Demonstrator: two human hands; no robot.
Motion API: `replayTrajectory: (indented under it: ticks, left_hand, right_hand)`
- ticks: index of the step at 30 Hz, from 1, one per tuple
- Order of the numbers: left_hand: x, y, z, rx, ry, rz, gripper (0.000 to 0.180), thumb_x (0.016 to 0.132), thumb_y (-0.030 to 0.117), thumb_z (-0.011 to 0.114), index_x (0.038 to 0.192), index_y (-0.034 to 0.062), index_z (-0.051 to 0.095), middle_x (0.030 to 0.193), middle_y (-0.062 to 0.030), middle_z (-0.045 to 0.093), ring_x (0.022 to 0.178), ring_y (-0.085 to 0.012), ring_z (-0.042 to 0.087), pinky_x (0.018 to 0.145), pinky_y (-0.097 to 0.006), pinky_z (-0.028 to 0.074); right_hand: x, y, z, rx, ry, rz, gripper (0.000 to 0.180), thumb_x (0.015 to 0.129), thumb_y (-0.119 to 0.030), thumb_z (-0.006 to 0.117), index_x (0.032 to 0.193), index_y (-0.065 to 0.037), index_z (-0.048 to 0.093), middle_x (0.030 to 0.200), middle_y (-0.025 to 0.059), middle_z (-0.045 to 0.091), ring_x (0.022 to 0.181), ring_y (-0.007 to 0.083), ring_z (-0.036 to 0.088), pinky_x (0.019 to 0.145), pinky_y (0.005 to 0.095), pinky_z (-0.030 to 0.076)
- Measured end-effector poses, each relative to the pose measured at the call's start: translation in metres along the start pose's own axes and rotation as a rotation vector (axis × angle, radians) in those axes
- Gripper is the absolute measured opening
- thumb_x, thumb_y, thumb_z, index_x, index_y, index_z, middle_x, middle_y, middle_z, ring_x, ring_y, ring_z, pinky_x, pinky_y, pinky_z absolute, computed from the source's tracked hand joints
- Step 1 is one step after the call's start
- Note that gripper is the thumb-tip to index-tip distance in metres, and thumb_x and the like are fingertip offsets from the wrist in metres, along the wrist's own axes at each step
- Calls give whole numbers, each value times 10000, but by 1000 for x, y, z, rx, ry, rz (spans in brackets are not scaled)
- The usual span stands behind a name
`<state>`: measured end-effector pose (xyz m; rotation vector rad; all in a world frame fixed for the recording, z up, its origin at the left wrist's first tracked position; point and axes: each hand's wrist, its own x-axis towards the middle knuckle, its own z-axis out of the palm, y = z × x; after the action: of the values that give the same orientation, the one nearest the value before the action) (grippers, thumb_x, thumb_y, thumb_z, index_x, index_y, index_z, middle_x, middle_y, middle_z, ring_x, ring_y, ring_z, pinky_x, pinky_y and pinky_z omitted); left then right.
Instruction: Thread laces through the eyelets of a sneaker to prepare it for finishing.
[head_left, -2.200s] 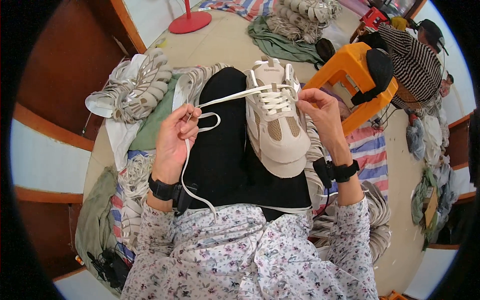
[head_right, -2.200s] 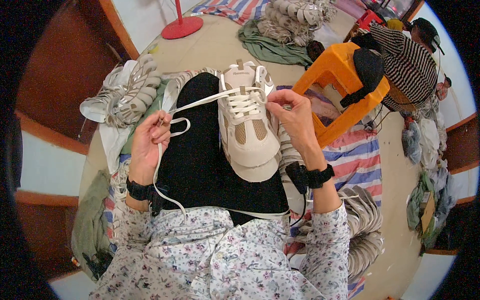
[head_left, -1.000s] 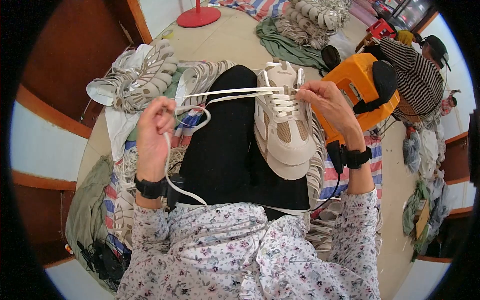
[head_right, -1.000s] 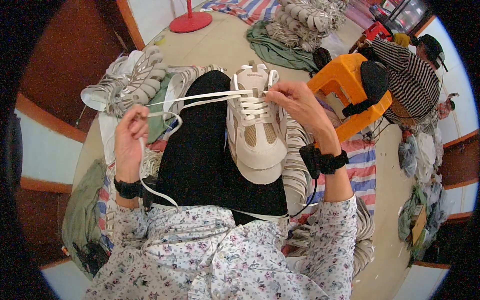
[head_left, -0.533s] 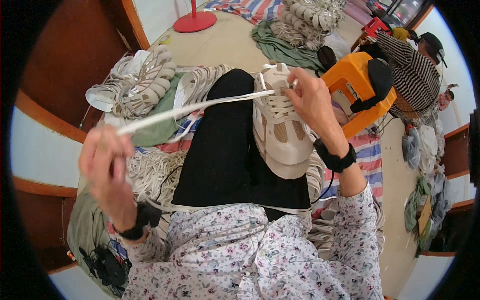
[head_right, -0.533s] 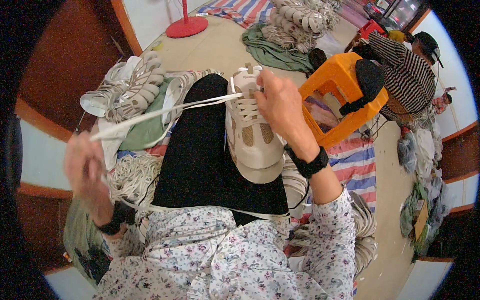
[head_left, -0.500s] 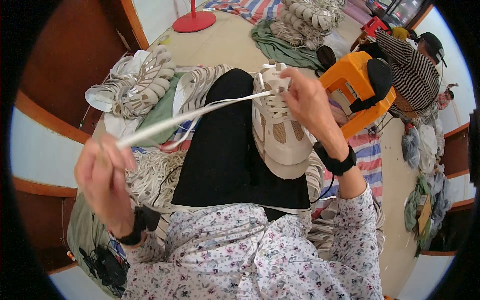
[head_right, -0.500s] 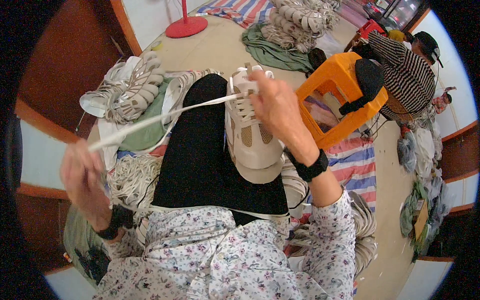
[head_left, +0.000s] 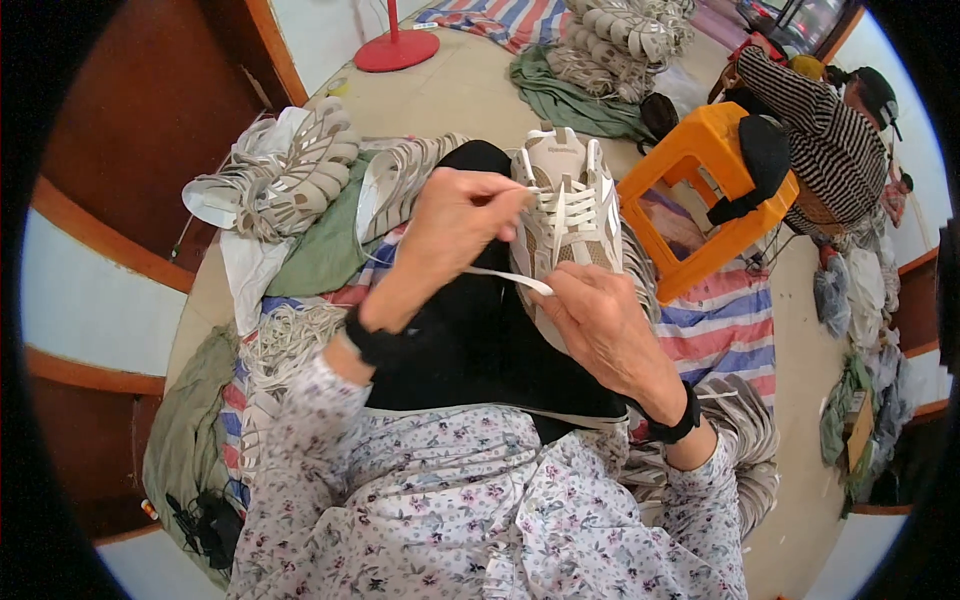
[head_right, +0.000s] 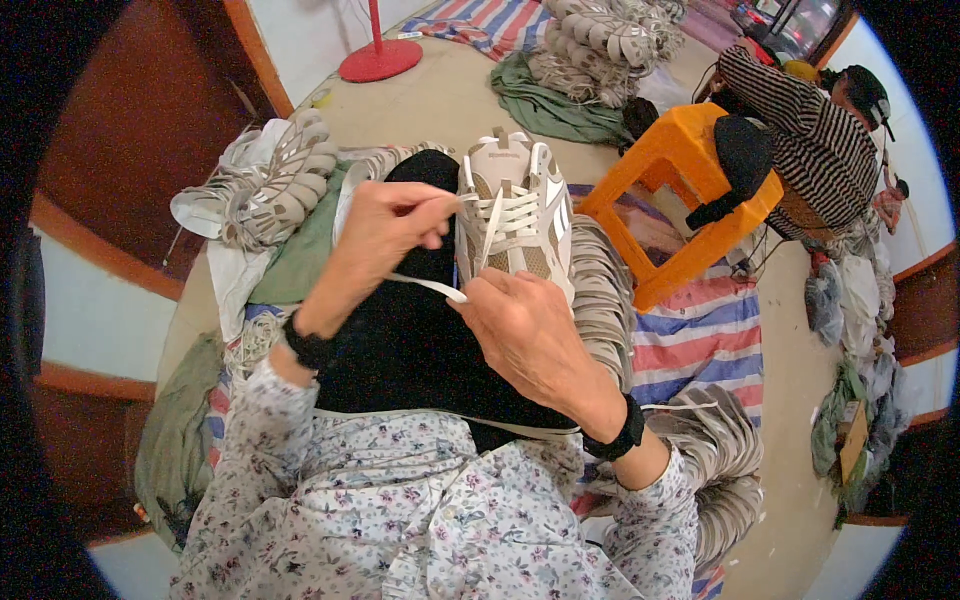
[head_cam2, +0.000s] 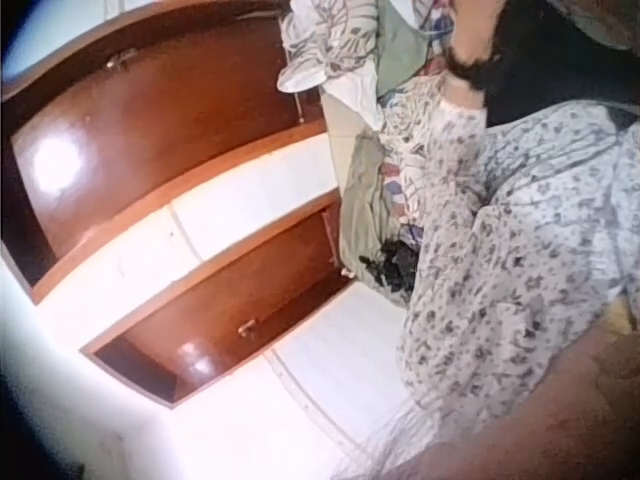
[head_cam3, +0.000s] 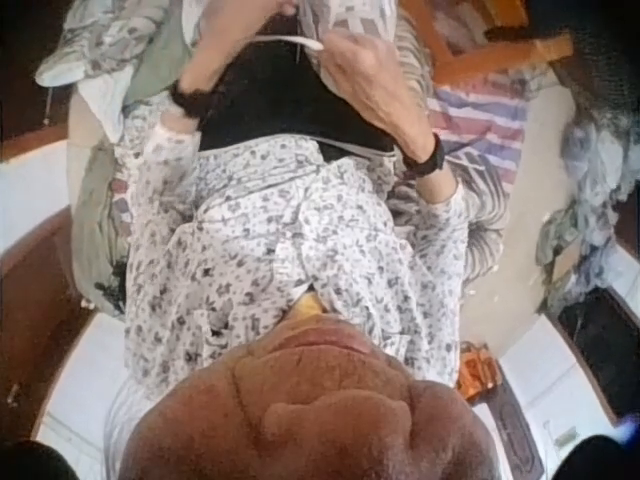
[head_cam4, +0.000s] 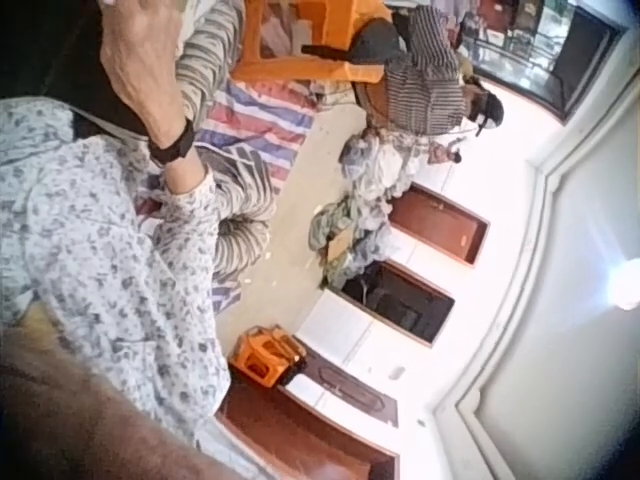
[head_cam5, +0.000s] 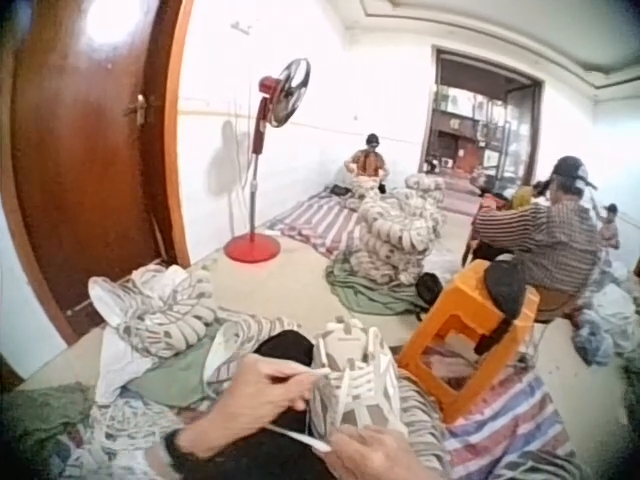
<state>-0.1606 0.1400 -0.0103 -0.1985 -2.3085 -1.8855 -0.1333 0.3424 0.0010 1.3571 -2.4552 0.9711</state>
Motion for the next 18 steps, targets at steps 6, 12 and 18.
replayTrajectory:
  ticks: [6, 12, 18]
  left_hand:
    - [23, -18, 34, 157, 88, 36, 189, 895, 128, 658, 899, -44, 733, 657, -31, 660, 547, -71, 603, 507, -218, 475]
    - [30, -20, 39, 307, 221, 96, 163, 819, 114, 683, 817, -46, 714, 651, -55, 677, 531, -83, 608, 521, -229, 492]
    - [33, -24, 40, 447, 307, 191, 125, 781, 85, 709, 782, -39, 698, 609, -50, 652, 560, -64, 567, 535, -240, 459]
  right_hand:
    - [-7, 5, 9, 7, 72, 16, 195, 821, -41, 676, 748, -21, 496, 705, 129, 517, 617, 336, 515, 573, 434, 406]
    - [-11, 7, 13, 75, 133, 27, 122, 854, -21, 663, 810, 16, 555, 694, 142, 500, 617, 326, 477, 567, 413, 364]
    - [-14, 9, 15, 90, 204, 12, 185, 824, -31, 678, 752, -29, 507, 707, 109, 506, 595, 310, 479, 569, 400, 371]
